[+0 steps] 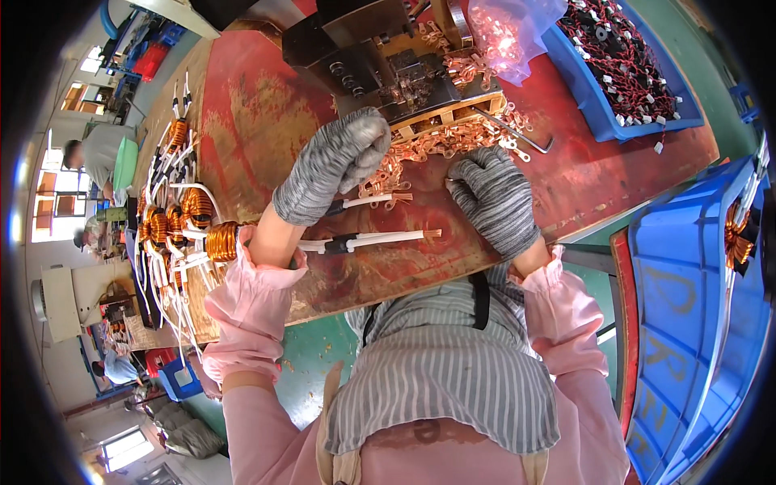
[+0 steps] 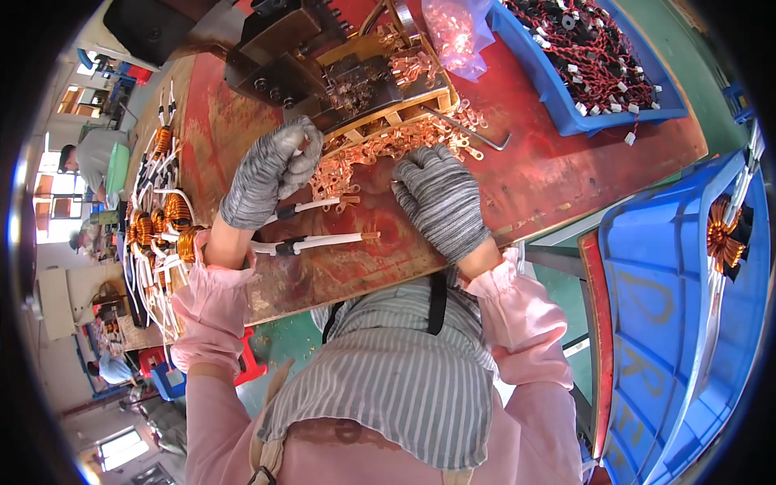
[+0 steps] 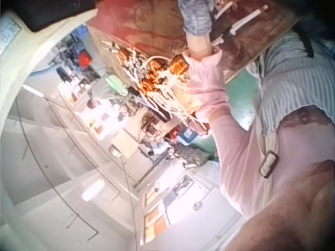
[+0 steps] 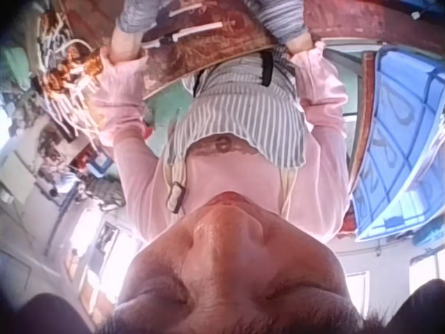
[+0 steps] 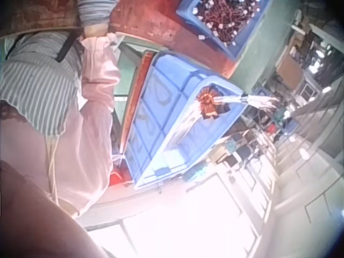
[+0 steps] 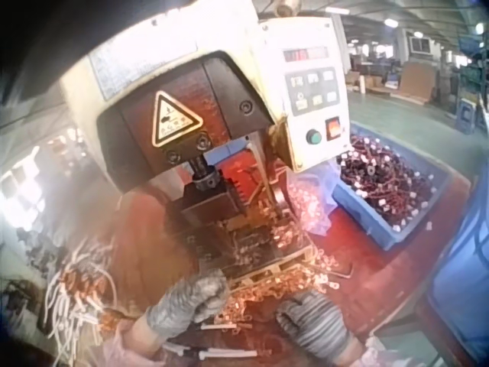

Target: The person assembles electrical components by inserting copper ferrules into a crimping machine and pressing down the lever to secure them onto white insulated wires. They handle the wires and ferrules by hand, using a crimping machine and pliers to complete the connections, and place the finished units into a blue bin.

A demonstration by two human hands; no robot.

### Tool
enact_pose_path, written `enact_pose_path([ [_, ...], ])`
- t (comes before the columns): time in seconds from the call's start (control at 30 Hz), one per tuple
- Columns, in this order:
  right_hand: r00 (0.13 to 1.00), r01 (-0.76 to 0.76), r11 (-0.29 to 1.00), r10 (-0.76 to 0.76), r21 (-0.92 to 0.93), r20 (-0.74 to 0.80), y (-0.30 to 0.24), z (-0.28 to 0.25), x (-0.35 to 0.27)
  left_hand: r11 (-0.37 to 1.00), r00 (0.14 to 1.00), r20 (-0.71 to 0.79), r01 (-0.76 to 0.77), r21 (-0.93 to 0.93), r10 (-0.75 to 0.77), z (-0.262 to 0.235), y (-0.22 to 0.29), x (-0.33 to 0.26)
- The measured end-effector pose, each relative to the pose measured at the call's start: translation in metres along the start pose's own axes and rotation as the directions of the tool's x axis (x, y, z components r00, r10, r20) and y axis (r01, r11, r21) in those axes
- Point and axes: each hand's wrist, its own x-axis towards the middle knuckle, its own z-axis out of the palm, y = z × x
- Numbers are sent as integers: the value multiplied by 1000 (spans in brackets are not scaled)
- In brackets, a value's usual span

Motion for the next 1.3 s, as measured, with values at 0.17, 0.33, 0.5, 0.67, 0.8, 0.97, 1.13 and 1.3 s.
enact_pose_path([
  [0.17, 998, -45, 999, 46, 26, -40, 2, 2, -2, 983, 989, 7, -151, 109, 151, 9, 1, 6],
  [0.33, 989, -91, 988, 104, 121, -108, 1, 1, -1, 243, 767, 180, -403, 882, 616, 17, -27, 17],
  [0.5, 932, -226, 856, 329, 464, -153, 2, 0, -4, 451, 882, 122, -346, 822, 455, 27, -22, 7],
  [0.67, 882, -385, 567, 458, 728, 110, -2, -9, 4, 719, 962, -9, -197, 667, 272, 4, -27, -3],
  [0.8, 844, -458, 353, 460, 816, 275, -8, -13, 22, 654, 899, -19, -304, 692, 438, 4, -29, -6],
  [0.97, 847, -456, 247, 416, 855, 331, -14, -16, 34, 589, 881, -8, -309, 747, 473, 11, -25, -8],
  [1.13, 864, -445, 273, 380, 853, 330, -20, -18, 39, 543, 840, -5, -347, 764, 543, 9, -32, -8],
  [1.3, 870, -442, 254, 357, 861, 341, -20, -20, 39, 403, 804, 38, -338, 850, 594, 11, -34, -7],
])
